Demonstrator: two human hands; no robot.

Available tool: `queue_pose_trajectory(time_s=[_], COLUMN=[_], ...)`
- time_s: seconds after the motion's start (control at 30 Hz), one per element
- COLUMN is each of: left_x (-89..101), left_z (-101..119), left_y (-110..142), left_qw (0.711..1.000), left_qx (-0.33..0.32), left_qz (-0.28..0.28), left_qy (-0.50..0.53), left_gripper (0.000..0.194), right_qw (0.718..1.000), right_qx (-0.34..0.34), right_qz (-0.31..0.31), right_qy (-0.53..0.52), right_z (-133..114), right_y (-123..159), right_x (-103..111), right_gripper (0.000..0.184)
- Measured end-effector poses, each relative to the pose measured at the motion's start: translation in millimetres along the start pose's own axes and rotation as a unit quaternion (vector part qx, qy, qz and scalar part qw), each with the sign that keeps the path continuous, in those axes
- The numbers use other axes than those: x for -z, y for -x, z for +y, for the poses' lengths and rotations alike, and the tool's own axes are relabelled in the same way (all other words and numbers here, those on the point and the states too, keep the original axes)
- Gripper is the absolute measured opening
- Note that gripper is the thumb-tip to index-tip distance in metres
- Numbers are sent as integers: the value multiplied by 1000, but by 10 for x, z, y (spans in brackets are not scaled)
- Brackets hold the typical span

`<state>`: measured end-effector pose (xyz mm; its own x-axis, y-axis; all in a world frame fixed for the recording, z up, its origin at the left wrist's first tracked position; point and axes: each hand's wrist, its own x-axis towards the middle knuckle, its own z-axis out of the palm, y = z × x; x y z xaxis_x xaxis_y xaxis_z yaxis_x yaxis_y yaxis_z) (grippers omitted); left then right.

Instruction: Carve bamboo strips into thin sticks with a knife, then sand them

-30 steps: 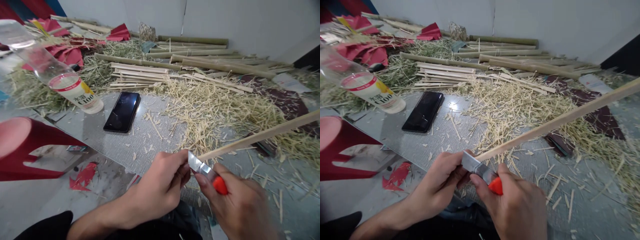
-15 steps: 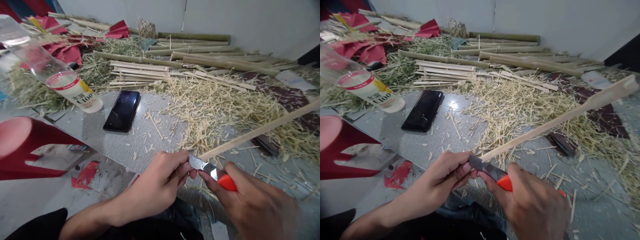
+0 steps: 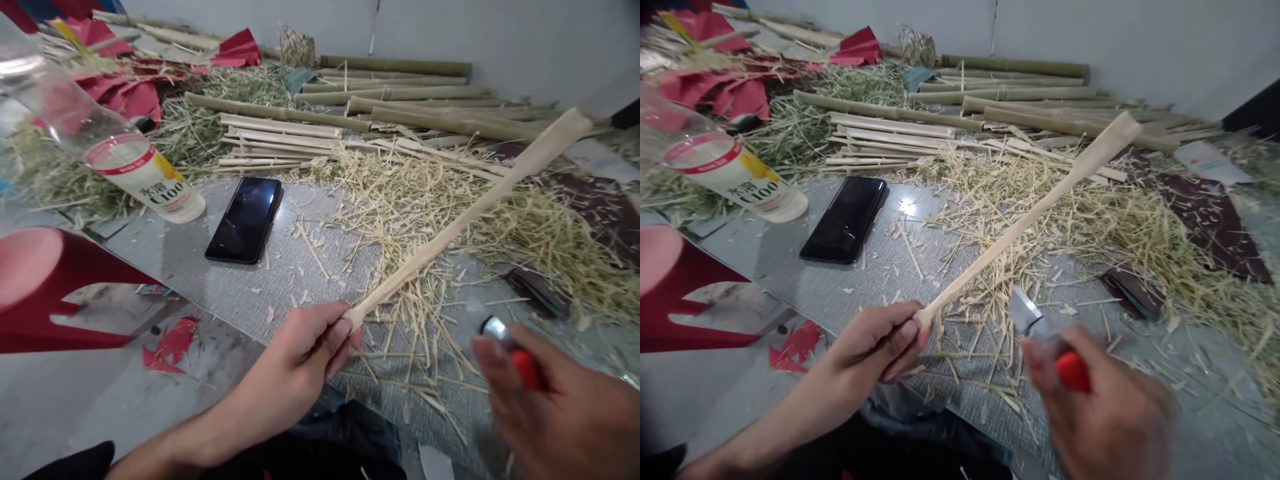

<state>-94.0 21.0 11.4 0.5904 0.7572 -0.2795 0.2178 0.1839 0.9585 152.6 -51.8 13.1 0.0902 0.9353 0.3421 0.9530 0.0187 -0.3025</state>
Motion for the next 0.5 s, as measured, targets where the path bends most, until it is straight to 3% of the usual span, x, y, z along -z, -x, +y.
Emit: queue_pose_trajectory(time_s=[0.17, 0.33, 0.5], left_x=[-85, -122, -144], left_z=[33, 31, 12], left_y=[-18, 32, 94], left_qw=[1000, 991, 975], left_qx=[-18, -109, -167], left_qz=[3, 16, 39], left_qy=[-10, -70, -144], left_gripper=[36, 29, 24], right_qw=[995, 998, 994], right_qx=[97, 68, 96], right_qz=[-10, 8, 22], right_qy=[-15, -1, 53], right_z=[-431, -476, -540], right_y=[-9, 57, 5], right_x=[-176, -352, -289], right_gripper=[52, 52, 53])
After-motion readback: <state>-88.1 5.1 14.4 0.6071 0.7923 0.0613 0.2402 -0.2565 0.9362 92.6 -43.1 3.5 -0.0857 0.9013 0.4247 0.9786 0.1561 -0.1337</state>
